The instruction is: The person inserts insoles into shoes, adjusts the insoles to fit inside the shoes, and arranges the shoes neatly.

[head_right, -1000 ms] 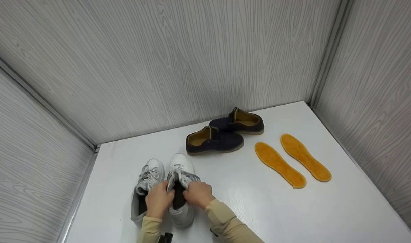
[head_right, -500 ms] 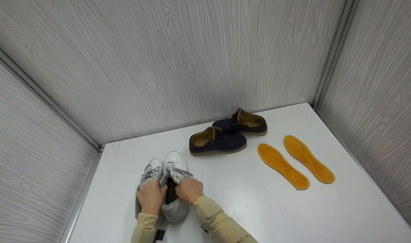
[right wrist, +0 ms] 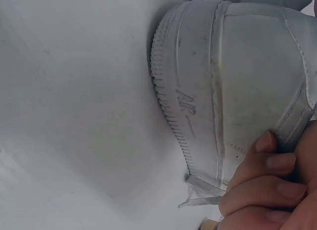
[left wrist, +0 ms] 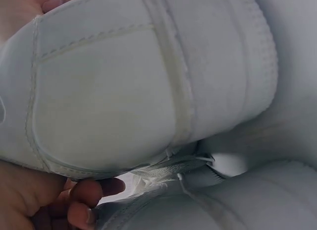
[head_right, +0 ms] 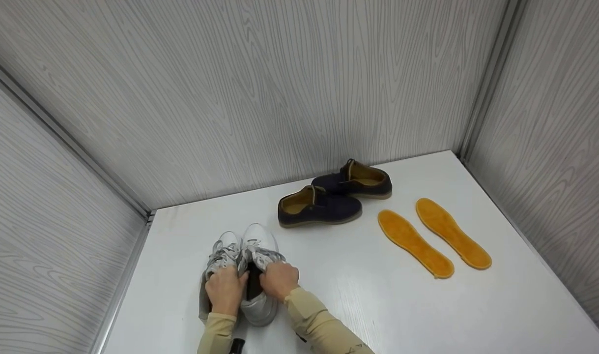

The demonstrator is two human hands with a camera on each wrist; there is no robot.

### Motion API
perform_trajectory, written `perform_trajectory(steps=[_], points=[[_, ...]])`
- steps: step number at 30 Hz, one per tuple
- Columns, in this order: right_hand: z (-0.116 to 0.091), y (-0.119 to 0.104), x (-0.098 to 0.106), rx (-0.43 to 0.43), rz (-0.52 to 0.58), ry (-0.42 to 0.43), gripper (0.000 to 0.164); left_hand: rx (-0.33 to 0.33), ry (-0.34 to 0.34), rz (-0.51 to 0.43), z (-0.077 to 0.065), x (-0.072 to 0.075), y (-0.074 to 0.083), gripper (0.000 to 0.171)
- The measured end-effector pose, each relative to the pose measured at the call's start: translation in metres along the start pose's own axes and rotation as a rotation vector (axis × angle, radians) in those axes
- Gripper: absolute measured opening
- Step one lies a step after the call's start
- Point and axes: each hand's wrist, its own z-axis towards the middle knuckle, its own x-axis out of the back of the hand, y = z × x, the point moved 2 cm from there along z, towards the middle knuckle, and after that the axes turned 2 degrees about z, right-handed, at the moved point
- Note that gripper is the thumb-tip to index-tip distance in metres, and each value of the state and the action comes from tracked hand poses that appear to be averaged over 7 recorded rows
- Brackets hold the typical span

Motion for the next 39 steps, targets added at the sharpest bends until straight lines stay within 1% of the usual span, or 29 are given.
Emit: perform_trajectory(steps=[6, 13, 15, 20, 29, 34, 39], points=[[-0.0023, 0.001, 0.0004, -0.01, 0.0, 0.019, 0.028, 0.009, 0.0, -0.004, -0.0005, -0.0016, 0.0009, 0.028], [-0.0039, 0.0006, -0.0003, -0.001, -0.026, 0.065, 0.028, 0.032, -0.003, -0.009, 0.0001, -0.0039, 0.0004, 0.029], [-0.0032, -0.0001, -0.0005, -0.004, -0.02, 0.064, 0.028, 0.035, -0.002, -0.001, 0.0007, -0.0042, 0.0, 0.03], [-0.0022, -0.0006, 0.0004, -0.029, -0.007, 0.028, 0.029, 0.055, -0.006, 0.006, 0.0009, -0.0048, 0.0005, 0.03], [-0.004, 0.002, -0.0008, -0.083, 0.028, -0.033, 0.03, 0.096, -0.042, -0.019, -0.0021, -0.005, 0.0008, 0.028], [-0.0054, 0.0014, -0.0006, -0.094, 0.031, -0.046, 0.03, 0.1, -0.035, -0.026, -0.0043, -0.0054, 0.0015, 0.029], [-0.0052, 0.0004, -0.0007, -0.092, 0.011, -0.048, 0.032, 0.093, -0.02, -0.03, -0.0039, -0.0062, 0.0014, 0.028]])
